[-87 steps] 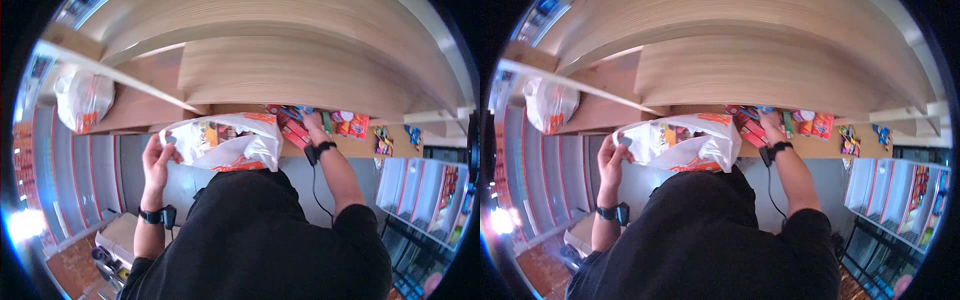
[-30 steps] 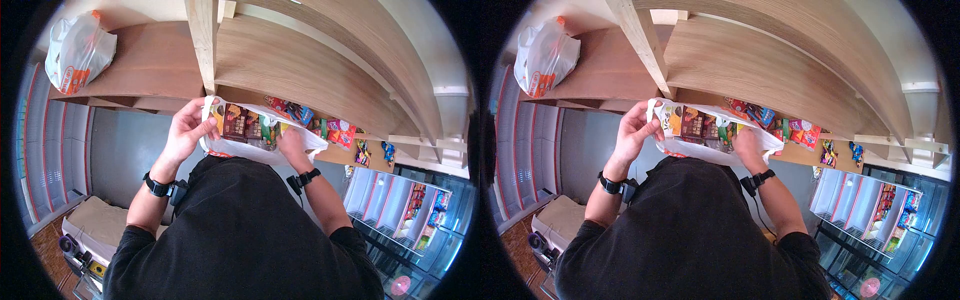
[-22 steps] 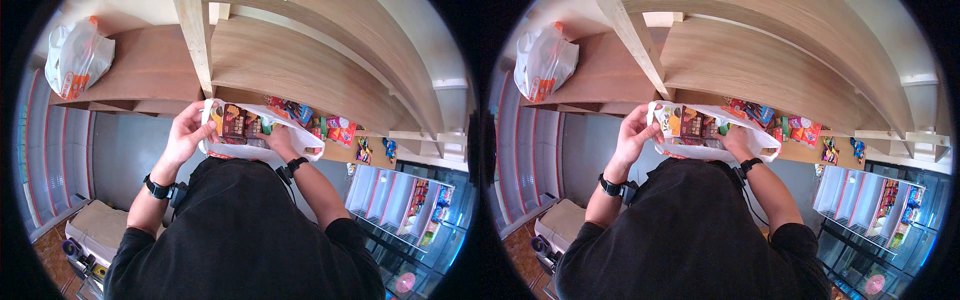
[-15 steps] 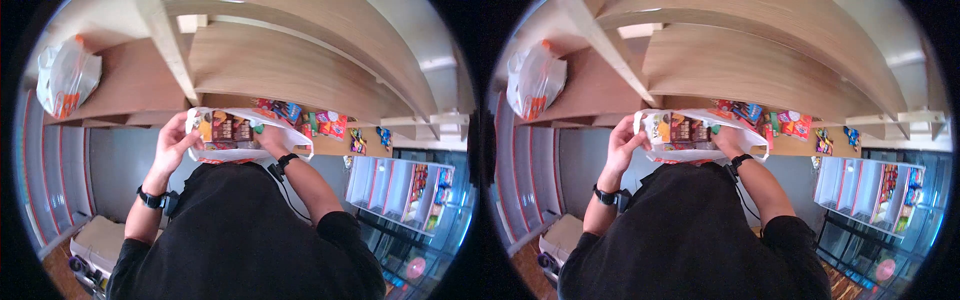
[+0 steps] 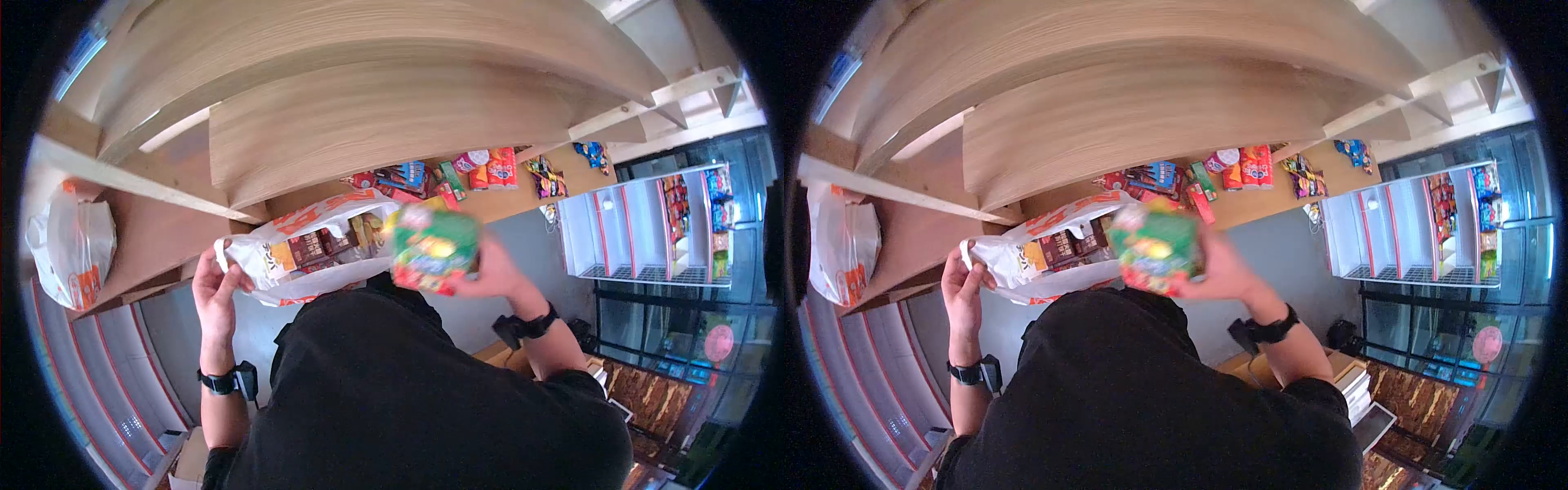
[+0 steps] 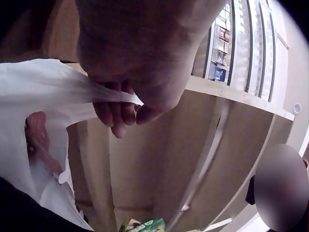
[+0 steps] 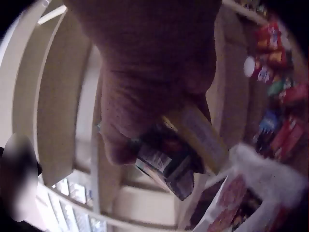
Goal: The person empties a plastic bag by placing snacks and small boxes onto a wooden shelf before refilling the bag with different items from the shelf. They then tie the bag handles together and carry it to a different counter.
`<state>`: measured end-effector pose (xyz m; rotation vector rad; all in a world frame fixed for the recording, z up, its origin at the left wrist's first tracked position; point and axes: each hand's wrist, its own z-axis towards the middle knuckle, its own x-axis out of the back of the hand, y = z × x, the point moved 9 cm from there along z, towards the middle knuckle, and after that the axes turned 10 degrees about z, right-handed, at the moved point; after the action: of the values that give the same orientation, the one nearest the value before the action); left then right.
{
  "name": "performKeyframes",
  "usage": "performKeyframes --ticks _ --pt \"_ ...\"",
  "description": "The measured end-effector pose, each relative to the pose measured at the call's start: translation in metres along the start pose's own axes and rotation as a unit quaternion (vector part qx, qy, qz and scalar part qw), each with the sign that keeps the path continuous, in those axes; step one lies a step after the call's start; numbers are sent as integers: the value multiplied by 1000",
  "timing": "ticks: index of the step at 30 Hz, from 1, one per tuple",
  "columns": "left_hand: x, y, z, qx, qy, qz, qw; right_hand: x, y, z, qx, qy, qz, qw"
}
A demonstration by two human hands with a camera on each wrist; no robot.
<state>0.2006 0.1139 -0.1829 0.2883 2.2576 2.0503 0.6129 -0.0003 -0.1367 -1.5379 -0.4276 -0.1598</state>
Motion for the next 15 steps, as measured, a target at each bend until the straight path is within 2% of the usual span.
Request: performKeyframes --ticks 2,4,7,9,13,15 --pt "-1 0 0 10 -1 15 1000 60 56 -36 -66 143 16 987" --pt "0 -3 2 13 1 28 1000 104 99 -55 -78 263 102 956" --pt "-3 -5 4 20 2 53 998 143 195 -92 -267 322 -54 907" --pt "-5 -7 6 27 3 85 996 146 268 -101 -318 290 -93 898" --pt "-8 -7 8 46 26 124 991 138 322 -82 -425 210 -144 869" --pt "-10 -4 5 56 41 137 988 137 347 -62 -407 208 -156 876"
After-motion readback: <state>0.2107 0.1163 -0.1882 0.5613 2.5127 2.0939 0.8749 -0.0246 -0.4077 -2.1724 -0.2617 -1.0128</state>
